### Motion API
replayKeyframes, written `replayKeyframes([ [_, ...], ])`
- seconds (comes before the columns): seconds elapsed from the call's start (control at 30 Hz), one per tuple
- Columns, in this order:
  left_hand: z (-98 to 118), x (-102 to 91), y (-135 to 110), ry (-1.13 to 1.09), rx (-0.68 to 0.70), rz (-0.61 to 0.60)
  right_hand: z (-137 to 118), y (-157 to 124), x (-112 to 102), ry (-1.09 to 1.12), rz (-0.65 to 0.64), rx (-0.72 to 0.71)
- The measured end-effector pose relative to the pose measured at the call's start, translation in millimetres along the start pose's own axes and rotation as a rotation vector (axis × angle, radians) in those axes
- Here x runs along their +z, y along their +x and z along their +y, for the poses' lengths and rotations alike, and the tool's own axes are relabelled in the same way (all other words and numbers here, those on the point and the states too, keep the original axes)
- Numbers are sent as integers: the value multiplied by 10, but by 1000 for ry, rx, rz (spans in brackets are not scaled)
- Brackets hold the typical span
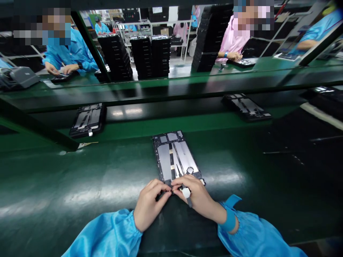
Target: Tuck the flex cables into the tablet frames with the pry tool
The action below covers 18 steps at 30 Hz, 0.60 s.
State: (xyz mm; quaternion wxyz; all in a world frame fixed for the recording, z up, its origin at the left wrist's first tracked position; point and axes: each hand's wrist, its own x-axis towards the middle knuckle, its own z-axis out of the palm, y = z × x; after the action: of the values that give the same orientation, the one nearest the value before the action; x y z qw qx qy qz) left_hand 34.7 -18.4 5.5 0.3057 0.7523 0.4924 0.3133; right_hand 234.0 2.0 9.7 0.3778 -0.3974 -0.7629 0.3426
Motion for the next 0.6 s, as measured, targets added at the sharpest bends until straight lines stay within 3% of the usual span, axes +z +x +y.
replayKeyframes([
  [0.33,3,-13,-10,178,63,-82,0,33,3,-8,-62,12],
  [0.43,-8,-28,-45,382,208,-62,19,28,32,-27,-47,12],
  [0.6,-49,-124,-159,766,582,18,47,11,50,-30,-20,-53],
])
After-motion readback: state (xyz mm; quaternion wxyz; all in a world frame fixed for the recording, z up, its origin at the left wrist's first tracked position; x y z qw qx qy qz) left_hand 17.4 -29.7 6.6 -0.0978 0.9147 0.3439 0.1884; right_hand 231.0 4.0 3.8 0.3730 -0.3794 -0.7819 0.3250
